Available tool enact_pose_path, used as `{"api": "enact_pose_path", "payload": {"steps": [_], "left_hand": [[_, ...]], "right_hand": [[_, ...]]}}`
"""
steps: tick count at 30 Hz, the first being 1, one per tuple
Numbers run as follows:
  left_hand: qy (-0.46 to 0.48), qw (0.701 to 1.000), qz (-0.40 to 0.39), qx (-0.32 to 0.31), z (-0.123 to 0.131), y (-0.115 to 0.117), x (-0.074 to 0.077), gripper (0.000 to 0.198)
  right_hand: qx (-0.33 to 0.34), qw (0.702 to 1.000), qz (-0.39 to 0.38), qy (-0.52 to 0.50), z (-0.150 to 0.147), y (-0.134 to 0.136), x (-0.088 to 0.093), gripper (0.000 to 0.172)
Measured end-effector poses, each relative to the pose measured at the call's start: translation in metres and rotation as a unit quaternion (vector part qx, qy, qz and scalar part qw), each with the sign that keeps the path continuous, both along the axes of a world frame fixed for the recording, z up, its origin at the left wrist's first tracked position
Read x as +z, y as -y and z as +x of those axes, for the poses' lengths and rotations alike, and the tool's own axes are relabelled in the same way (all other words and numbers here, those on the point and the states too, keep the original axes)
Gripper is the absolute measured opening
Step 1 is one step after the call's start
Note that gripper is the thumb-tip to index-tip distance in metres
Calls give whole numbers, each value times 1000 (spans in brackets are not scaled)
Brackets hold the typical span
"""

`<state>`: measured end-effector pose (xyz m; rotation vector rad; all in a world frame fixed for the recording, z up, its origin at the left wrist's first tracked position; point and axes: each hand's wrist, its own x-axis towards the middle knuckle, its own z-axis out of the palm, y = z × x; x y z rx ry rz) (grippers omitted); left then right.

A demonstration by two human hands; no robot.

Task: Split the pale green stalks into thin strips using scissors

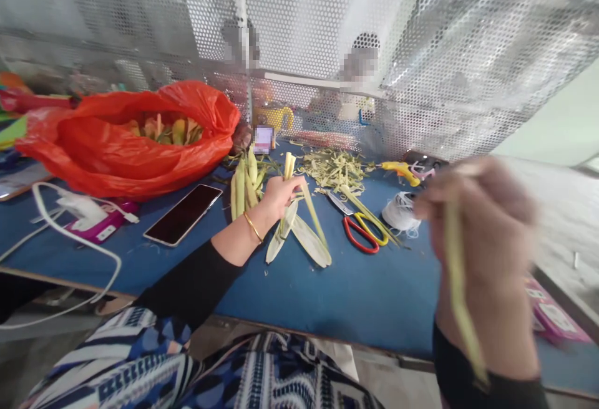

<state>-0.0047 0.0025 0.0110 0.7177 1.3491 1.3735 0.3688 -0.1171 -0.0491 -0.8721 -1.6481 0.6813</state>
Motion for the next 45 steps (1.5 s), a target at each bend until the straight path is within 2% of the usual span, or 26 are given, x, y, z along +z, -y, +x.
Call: {"api": "enact_pose_path", "payload": {"steps": [2,3,4,6,7,11,13,16,20,21,23,25,27,30,32,34,38,42,45], "left_hand": [[-14,999,10,-43,3,3,2,24],[-23,998,22,-53,5,5,3,21],[-32,997,36,-57,6,6,4,20],[-49,995,65,-66,8,10,6,19],[-58,992,74,-87,9,12,7,20],[-112,963,61,-238,18,22,8,31],[-101,958,43,-265,22,24,6,30],[-62,975,32,-209,23,23,4,25],[-28,992,77,-99,16,17,5,18],[-17,993,84,-83,14,16,5,16],[8,994,80,-67,12,14,6,14],[33,996,55,-69,10,13,7,21],[68,994,38,-77,7,12,8,25],[141,983,53,-108,3,11,10,15],[186,970,73,-137,4,12,11,13],[212,961,93,-150,7,15,11,16],[220,958,122,-136,18,19,8,21],[212,962,129,-117,24,19,4,26],[236,953,133,-139,25,18,2,25]], "right_hand": [[7,996,-77,-51,-110,-73,68,15],[29,991,-110,-63,-151,-99,91,18],[45,987,-136,-77,-181,-117,105,21],[61,977,-189,-83,-210,-132,110,27],[61,973,-206,-90,-215,-132,104,27],[57,963,-240,-103,-214,-121,71,25],[55,963,-241,-111,-216,-120,64,27],[41,961,-249,-114,-217,-119,64,30],[131,927,-349,-36,-211,-113,66,36],[143,926,-348,-20,-209,-112,66,34],[119,949,-293,2,-205,-111,65,27],[60,975,-214,29,-201,-111,66,18],[-2,987,-148,61,-196,-114,71,11],[-101,991,-75,48,-191,-115,79,8],[-134,990,-49,11,-192,-113,80,9],[-122,991,-45,-7,-198,-108,77,9],[-73,995,-73,6,-213,-98,60,11],[-59,994,-85,35,-219,-95,50,11],[-55,993,-71,71,-218,-96,48,11]]}}
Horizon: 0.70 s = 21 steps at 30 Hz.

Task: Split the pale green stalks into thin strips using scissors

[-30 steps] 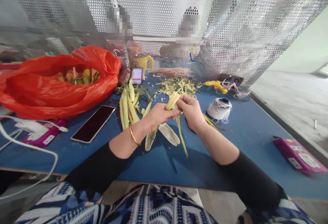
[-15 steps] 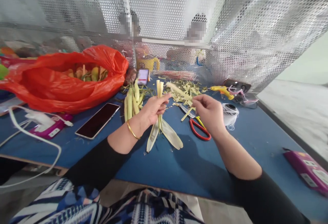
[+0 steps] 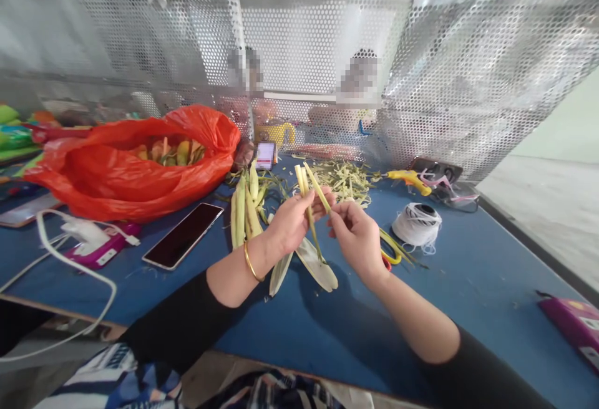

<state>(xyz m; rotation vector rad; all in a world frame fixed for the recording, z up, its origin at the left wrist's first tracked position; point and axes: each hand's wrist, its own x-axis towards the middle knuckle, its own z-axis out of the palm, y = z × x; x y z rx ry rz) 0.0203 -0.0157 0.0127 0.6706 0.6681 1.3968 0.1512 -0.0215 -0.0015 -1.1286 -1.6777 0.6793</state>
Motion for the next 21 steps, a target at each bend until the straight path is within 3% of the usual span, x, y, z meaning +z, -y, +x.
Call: {"api": "enact_pose_path", "payload": {"steps": [7,12,15,18,21], "left_hand": [[6,1000,2,-13,0,3,3,20],[-28,1000,-13,1,1,9,6,20],[-87,991,-30,-96,3,16,8,23],[-124,966,-46,-222,5,23,8,26],[-140,947,-47,-287,7,27,6,28]], "right_hand": [[-4,994,37,100,-1,4,-3,11],[-37,986,126,106,9,5,9,21],[-45,980,190,32,20,-3,19,23],[18,976,217,-5,30,-12,27,37],[100,977,187,-6,36,-16,29,43]]}}
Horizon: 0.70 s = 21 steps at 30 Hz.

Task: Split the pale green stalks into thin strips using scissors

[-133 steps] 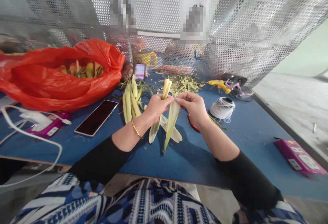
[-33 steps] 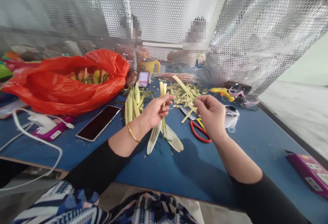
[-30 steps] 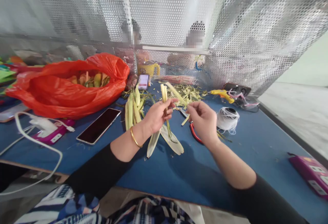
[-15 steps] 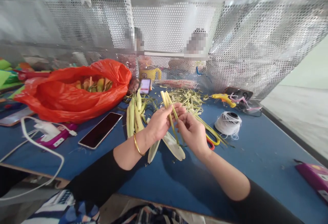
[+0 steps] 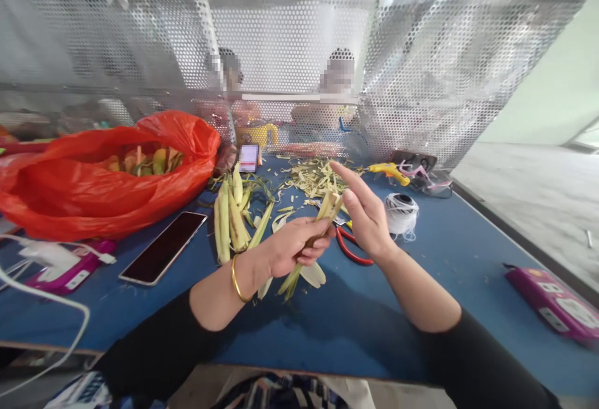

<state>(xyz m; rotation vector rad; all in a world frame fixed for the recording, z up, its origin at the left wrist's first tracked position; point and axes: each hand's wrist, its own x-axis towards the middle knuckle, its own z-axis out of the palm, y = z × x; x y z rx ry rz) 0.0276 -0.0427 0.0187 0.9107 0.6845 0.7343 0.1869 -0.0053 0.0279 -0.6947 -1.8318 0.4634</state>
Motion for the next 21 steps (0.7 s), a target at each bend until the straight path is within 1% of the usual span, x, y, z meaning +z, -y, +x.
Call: {"api": "enact_pose_path", "payload": {"steps": [3,5,10,13,14,18,19,21], "left_hand": [[-6,1000,1,-18,1,1,0,33],[-13,1000,1,-14,0,2,1,35],[-16,1000,3,-4,1,2,0,33],[-13,1000,3,6,1,2,-1,31],[-12,1000,2,8,1,1,-2,30],[-11,1000,7,2,1,1,-2,29],[-12,1000,10,0,1,1,-2,29],[-13,1000,18,0,1,0,-2,30]], "right_hand": [[59,996,-66,24,3,-2,-1,48],[70,993,-93,23,3,-2,-2,54],[84,989,-110,44,3,-1,-1,62],[61,993,-104,13,4,0,1,64],[63,993,-103,7,4,0,2,66],[121,982,-135,44,7,0,4,71],[121,982,-136,42,8,-1,5,71],[92,989,-112,14,8,-2,5,69]]}}
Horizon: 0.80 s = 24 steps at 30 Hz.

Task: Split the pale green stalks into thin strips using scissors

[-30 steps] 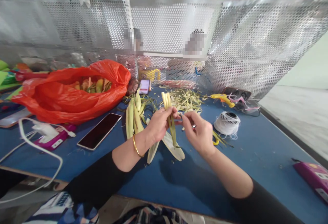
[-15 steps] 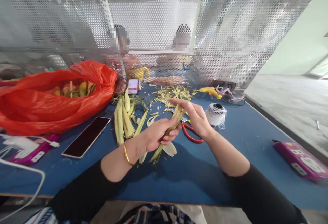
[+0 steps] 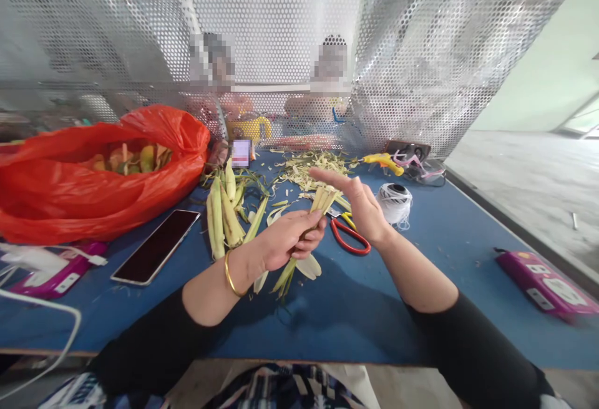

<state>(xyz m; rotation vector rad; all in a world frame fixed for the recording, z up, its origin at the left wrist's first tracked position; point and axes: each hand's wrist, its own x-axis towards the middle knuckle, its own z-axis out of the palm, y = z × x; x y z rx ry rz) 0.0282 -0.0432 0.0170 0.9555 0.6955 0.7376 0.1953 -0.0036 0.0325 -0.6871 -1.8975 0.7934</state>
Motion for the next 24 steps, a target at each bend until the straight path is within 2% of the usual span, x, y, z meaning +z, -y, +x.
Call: {"api": "enact_pose_path", "payload": {"steps": [2,5,10,13,16,18,21,24], "left_hand": [[-1,1000,5,3,0,0,0,31],[0,1000,1,1,-1,-1,-1,31],[3,1000,-2,-3,-1,0,-2,30],[11,1000,-6,15,1,0,-1,31],[56,994,8,97,3,-3,2,34],[97,978,37,181,3,-6,4,36],[131,940,83,304,3,-11,4,37],[118,921,93,358,1,-15,-1,32]], "right_hand": [[-14,1000,19,-11,0,-1,-1,67],[24,999,-5,20,-1,-1,-3,68],[35,999,-27,15,-4,-1,-5,69],[-8,999,-39,-26,-4,-7,-5,72],[-97,988,-78,-95,-5,-13,-7,70],[-115,981,-136,-80,-8,-14,-9,61],[-58,976,-207,11,-20,-5,-15,51],[31,963,-263,52,-36,9,-23,40]]}}
